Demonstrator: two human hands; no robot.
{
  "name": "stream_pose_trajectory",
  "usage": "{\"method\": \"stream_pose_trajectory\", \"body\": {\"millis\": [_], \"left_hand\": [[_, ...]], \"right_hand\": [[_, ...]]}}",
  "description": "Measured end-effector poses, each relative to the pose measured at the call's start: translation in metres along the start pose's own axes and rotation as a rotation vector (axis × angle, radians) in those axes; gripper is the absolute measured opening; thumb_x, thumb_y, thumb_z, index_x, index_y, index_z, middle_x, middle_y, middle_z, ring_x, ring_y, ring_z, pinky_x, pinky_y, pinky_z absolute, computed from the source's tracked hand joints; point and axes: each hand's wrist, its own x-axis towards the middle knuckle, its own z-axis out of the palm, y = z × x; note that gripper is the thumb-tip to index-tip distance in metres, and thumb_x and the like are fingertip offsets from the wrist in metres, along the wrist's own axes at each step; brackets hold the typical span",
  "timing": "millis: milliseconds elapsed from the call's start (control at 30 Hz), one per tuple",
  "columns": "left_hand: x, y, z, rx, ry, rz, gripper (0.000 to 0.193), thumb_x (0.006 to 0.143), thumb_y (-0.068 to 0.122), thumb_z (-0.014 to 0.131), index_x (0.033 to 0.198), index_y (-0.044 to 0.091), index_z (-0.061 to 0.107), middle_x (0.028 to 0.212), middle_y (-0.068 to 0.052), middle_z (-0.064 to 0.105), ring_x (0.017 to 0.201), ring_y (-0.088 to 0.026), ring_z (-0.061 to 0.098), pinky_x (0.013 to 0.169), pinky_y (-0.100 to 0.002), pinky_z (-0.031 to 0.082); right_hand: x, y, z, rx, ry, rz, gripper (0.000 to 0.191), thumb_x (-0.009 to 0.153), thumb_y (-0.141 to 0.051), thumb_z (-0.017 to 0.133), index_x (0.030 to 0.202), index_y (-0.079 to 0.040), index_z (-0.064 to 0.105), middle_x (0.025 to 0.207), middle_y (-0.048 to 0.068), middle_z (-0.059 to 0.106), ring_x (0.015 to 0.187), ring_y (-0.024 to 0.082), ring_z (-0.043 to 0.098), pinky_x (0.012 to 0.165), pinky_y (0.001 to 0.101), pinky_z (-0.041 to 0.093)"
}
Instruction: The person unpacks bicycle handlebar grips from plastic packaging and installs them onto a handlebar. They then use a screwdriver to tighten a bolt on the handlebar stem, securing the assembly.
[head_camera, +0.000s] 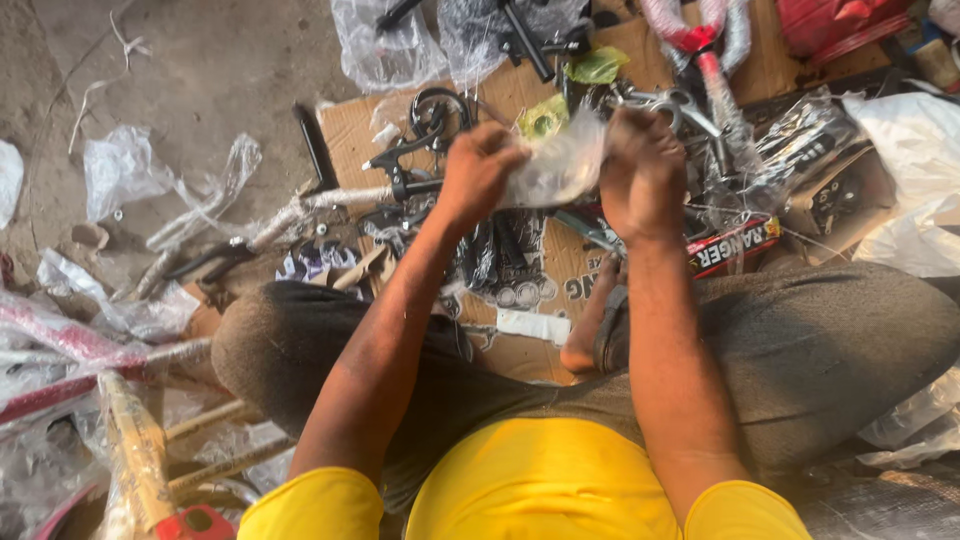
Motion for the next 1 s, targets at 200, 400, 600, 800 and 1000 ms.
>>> {"method": "stream_pose_trajectory", "body": {"millis": [200, 400, 600, 800, 1000], "left_hand": [[0.009, 0.001, -0.016, -0.331, 0.148, 0.215, 0.01, 0.082, -0.004, 0.07, 0.087, -0.003, 0.062, 0.11, -0.017, 0.074, 0.087, -0.017, 0.071, 0.077, -0.031, 0.061], [0.013, -0.028, -0.012, -0.254, 0.276, 0.344, 0.014, 0.078, -0.006, 0.062, 0.09, 0.001, 0.06, 0.096, -0.009, 0.073, 0.088, -0.012, 0.069, 0.079, -0.027, 0.058], [0.007, -0.038, -0.029, -0.033, 0.366, 0.383, 0.012, 0.083, -0.001, 0.052, 0.091, 0.001, 0.061, 0.087, -0.006, 0.066, 0.083, -0.013, 0.065, 0.08, -0.028, 0.057], [0.002, -0.005, -0.045, 0.202, 0.421, 0.39, 0.048, 0.086, 0.034, 0.084, 0.111, -0.004, 0.068, 0.097, -0.008, 0.069, 0.09, -0.016, 0.066, 0.078, -0.031, 0.053], [-0.012, 0.022, -0.018, -0.171, -0.245, 0.007, 0.036, 0.088, 0.029, 0.075, 0.105, -0.003, 0.073, 0.088, -0.004, 0.073, 0.077, -0.014, 0.065, 0.071, -0.03, 0.053]], "right_hand": [[-0.025, 0.133, -0.001, -1.352, 0.028, 0.508, 0.031, 0.097, -0.038, 0.068, 0.096, -0.007, 0.071, 0.082, 0.009, 0.065, 0.079, 0.024, 0.064, 0.07, 0.0391, 0.053], [-0.059, 0.202, 0.021, -1.662, 0.044, 0.702, 0.061, 0.077, -0.043, 0.09, 0.112, 0.0, 0.064, 0.109, 0.024, 0.071, 0.099, 0.037, 0.069, 0.084, 0.0457, 0.056], [-0.035, 0.186, 0.017, -1.169, 0.158, 0.866, 0.047, 0.073, -0.032, 0.087, 0.106, -0.003, 0.071, 0.098, 0.014, 0.073, 0.086, 0.023, 0.069, 0.079, 0.0389, 0.057], [0.01, 0.08, 0.015, -0.556, -0.212, 0.439, 0.039, 0.079, -0.026, 0.075, 0.11, -0.004, 0.07, 0.09, 0.01, 0.068, 0.081, 0.017, 0.061, 0.071, 0.0339, 0.052], [0.021, -0.001, 0.05, -1.337, -0.186, -0.166, 0.029, 0.084, -0.019, 0.076, 0.107, -0.004, 0.07, 0.091, 0.01, 0.073, 0.081, 0.02, 0.07, 0.073, 0.0361, 0.055]]}}
